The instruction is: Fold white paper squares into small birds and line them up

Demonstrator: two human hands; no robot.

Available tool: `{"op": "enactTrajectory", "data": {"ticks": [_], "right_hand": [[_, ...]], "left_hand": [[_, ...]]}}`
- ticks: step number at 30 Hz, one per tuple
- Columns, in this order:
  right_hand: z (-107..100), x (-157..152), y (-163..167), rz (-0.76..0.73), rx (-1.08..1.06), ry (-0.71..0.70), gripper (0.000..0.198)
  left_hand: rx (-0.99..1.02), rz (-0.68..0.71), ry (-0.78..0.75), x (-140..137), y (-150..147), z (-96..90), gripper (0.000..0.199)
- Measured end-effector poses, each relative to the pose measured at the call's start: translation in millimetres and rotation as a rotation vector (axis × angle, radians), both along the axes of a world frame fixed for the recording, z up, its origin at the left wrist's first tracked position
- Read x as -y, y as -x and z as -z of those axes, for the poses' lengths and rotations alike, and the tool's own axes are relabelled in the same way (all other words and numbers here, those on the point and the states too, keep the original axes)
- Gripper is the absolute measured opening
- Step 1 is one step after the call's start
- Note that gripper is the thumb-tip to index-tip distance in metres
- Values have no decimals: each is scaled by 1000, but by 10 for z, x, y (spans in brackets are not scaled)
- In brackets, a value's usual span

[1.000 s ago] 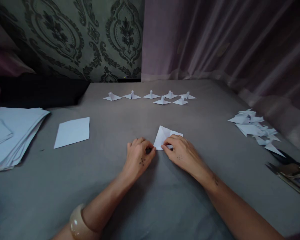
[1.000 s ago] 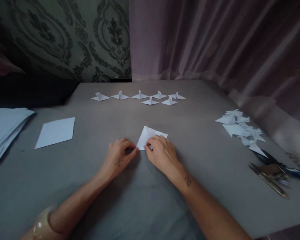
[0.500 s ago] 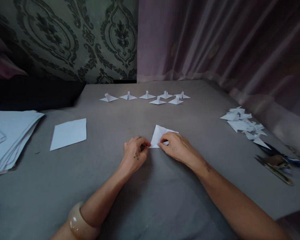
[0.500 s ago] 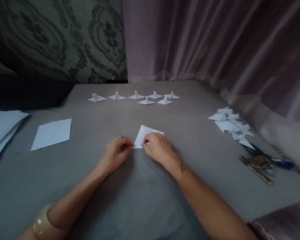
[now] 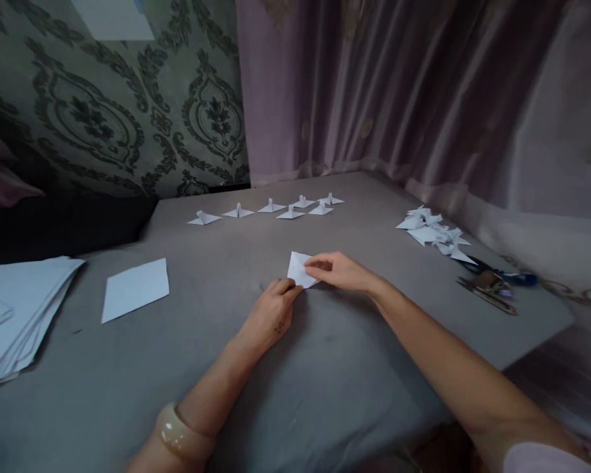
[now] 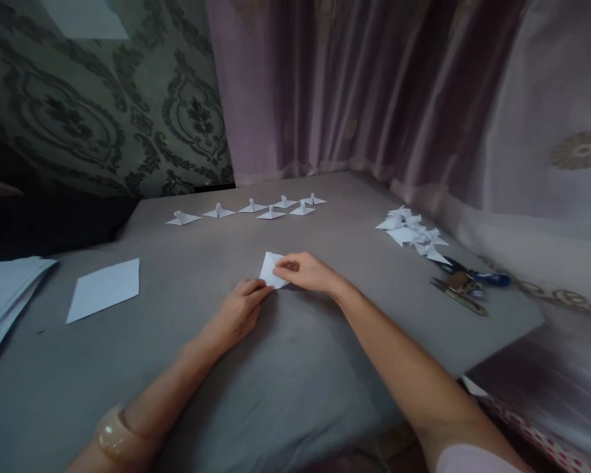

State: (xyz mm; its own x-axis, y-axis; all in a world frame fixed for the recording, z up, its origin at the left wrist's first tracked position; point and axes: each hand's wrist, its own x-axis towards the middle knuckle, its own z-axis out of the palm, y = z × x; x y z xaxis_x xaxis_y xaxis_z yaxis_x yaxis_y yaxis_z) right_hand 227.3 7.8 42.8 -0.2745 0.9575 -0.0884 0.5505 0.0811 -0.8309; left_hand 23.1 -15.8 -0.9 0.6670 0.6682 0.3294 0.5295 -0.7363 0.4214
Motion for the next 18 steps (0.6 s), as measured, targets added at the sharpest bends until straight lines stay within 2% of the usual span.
{"op": "enactTrajectory", "data": {"ticks": [2,4,6,8,11,18], "right_hand": [[47,104,-78,219,-44,-124,28],[132,234,-107,477,13,-277,23],[223,356,-81,610,81,-281,23],[287,443,-7,617,119,-246,21],[308,501,138,498,144,-230,17],[339,577,322,372,212,-354,25]], "left_hand": [[-35,5,-17,7,-5,-3,44],[-58,8,-22,12,-10,1,46],[-73,6,-24,17,-12,5,47],[-88,10,-23,21,-11,7,48],[-97,22,-32,22,-6,21,49],[-109,14,-94,7,2,113,48]]}}
